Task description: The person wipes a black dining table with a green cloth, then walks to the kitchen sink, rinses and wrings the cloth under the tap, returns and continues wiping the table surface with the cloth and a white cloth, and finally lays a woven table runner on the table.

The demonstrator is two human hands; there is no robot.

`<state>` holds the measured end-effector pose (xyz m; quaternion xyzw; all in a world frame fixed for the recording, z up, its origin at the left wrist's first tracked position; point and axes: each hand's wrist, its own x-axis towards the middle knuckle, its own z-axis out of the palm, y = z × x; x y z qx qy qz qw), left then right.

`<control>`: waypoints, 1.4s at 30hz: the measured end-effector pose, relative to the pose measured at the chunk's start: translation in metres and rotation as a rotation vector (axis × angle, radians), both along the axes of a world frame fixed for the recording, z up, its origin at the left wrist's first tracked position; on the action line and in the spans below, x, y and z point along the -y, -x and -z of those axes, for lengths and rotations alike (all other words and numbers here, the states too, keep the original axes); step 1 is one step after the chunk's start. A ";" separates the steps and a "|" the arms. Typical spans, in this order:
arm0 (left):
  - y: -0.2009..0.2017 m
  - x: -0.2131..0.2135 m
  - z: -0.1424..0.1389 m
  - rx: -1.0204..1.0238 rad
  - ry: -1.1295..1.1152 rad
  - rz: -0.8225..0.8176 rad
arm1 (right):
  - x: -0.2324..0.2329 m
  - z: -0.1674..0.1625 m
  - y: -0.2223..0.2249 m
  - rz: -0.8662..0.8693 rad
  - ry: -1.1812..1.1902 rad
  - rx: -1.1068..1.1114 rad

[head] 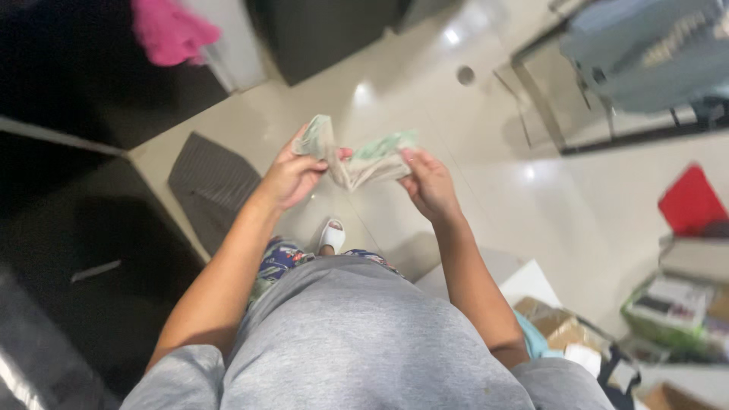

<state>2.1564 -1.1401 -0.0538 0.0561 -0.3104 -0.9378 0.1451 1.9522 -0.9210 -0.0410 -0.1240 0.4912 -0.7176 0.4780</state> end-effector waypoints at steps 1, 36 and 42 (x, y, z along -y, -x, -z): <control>0.017 0.000 0.005 -0.060 0.024 0.069 | -0.017 0.002 0.013 0.079 0.057 0.034; 0.642 -0.270 -0.079 -0.354 1.338 0.331 | -0.361 -0.010 0.343 0.851 -0.809 -0.647; 0.718 -0.358 -0.073 -0.226 1.358 0.372 | -0.480 0.018 0.401 1.182 -0.206 -0.238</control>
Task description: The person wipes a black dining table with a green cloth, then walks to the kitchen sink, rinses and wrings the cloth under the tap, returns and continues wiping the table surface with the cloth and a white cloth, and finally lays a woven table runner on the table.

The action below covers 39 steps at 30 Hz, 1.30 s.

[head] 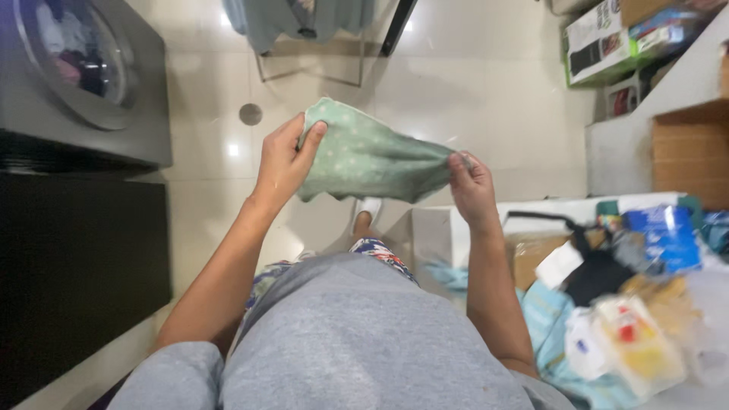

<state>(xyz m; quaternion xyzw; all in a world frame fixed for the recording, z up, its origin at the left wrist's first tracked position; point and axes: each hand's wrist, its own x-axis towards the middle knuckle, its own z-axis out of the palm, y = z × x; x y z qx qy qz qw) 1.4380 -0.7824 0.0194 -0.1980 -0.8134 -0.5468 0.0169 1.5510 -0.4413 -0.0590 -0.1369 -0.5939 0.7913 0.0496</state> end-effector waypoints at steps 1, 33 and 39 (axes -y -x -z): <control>0.013 -0.016 0.001 0.009 -0.021 0.011 | -0.016 0.002 0.015 0.026 0.215 -0.084; 0.528 -0.303 0.062 0.549 -0.249 0.085 | -0.310 -0.039 0.534 -0.091 -0.117 0.132; 0.664 -0.340 0.054 0.353 -0.245 -0.031 | -0.320 -0.064 0.693 -0.112 -0.185 -0.075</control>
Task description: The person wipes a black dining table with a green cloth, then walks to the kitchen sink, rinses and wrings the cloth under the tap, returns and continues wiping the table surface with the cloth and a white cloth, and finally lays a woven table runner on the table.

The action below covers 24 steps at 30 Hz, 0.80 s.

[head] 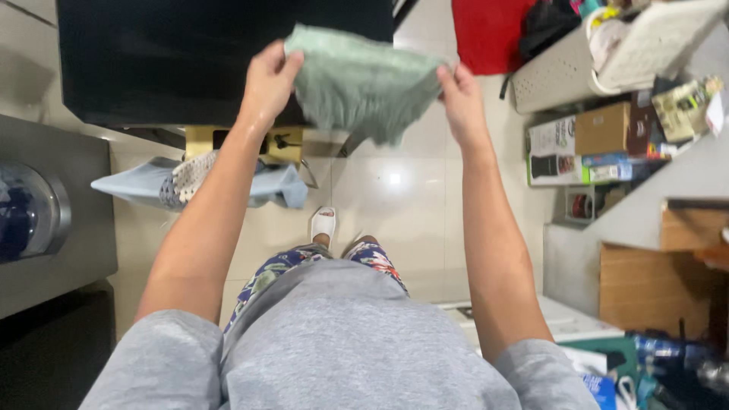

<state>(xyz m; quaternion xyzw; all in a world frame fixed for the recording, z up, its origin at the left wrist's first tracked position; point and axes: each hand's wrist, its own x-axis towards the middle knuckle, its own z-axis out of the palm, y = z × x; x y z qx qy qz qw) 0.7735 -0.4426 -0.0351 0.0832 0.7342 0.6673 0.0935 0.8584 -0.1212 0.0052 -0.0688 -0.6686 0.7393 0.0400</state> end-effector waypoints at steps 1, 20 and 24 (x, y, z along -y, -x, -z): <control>0.017 -0.003 -0.004 -0.024 -0.050 -0.022 | -0.003 -0.003 0.021 -0.011 0.019 -0.078; 0.023 -0.150 0.136 -0.403 0.880 0.118 | -0.059 0.136 0.100 -0.689 -0.663 0.012; 0.039 -0.201 0.137 -0.370 0.958 -0.006 | -0.069 0.146 0.128 -0.388 -0.573 0.097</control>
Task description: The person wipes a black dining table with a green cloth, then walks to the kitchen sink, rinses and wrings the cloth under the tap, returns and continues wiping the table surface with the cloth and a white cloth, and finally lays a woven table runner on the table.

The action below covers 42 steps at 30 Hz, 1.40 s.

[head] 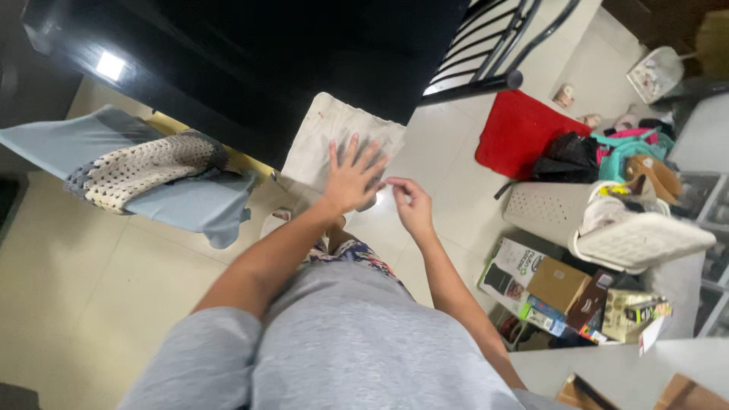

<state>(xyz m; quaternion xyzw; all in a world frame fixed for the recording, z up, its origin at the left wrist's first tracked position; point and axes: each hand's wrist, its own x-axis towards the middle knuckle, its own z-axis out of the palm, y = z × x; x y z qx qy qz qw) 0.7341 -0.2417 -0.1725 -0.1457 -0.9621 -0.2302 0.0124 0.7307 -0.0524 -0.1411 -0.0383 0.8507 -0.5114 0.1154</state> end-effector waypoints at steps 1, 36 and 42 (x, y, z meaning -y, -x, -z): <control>0.001 -0.003 0.000 0.078 0.044 0.008 | -0.002 0.002 0.007 0.011 0.001 -0.033; 0.147 0.502 0.035 -0.078 0.175 -0.640 | 0.291 0.009 0.189 -0.545 0.131 -0.113; 0.197 0.556 0.029 -0.060 0.134 -0.637 | 0.347 0.008 0.211 -0.618 0.172 -0.100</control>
